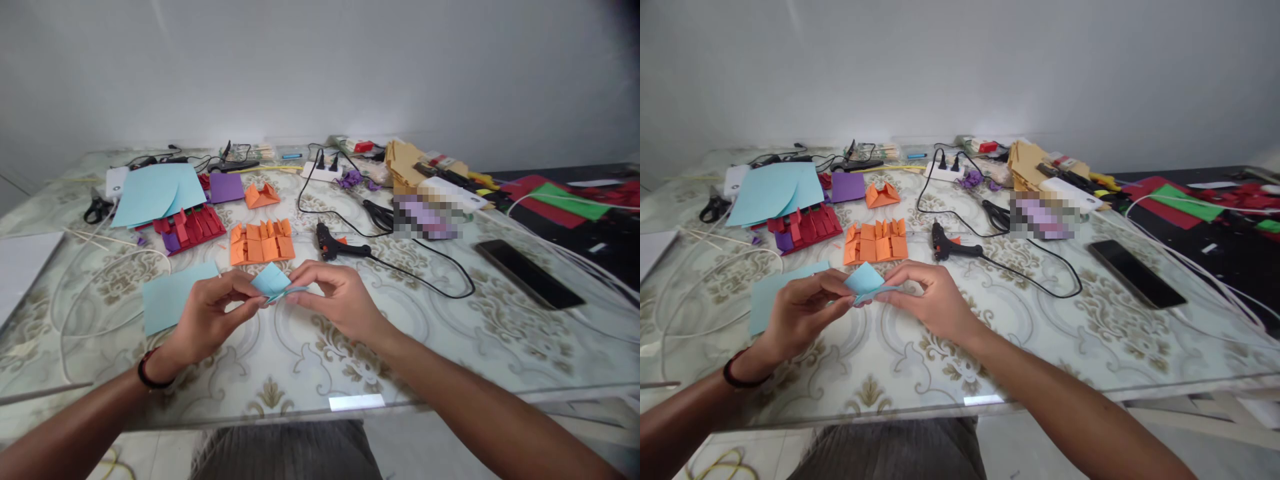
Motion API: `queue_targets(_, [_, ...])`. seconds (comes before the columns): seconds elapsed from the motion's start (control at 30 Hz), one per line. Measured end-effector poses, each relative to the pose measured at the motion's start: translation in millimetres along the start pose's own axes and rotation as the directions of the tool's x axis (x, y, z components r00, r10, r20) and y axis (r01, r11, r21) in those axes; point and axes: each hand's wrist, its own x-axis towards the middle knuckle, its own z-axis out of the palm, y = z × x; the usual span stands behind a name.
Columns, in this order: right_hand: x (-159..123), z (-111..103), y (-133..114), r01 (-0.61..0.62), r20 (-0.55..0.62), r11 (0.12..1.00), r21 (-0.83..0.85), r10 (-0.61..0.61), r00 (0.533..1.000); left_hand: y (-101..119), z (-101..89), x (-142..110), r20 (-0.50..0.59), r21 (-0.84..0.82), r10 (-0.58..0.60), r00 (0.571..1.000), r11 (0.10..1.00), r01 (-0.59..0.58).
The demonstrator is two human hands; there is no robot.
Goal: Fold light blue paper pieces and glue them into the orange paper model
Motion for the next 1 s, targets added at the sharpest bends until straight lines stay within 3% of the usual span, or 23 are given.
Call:
queue_targets(0.2, [-1.8, 2.4, 2.1, -0.082, -0.015, 0.997, 0.011, 0.082, 0.996, 9.0, 5.3, -1.4, -0.058, -0.035, -0.089, 0.994, 0.996, 0.087])
queue_targets(0.33, [-1.4, 3.4, 3.2, -0.075, -0.028, 0.997, 0.031, 0.075, 0.997, 7.5, 7.6, -3.1, -0.097, -0.093, -0.132, 0.987, 0.988, 0.123])
queue_targets(0.67, [-2.6, 3.9, 4.6, -0.037, -0.045, 0.999, 0.021, 0.038, 0.998, 6.5, 5.2, -3.9, -0.168, 0.066, -0.062, 0.984, 0.995, 0.074])
queue_targets(0.87, [-3.6, 5.1, 2.8, -0.043, -0.051, 0.999, -0.010, 0.042, 0.998, 5.7, 5.3, -0.7, -0.127, -0.156, -0.195, 0.972, 0.972, 0.175])
queue_targets(1.0, [-3.3, 3.9, 4.0, -0.051, -0.052, 0.999, 0.011, 0.051, 0.997, 6.5, 4.4, 0.8, -0.136, -0.139, -0.156, 0.978, 0.981, 0.137])
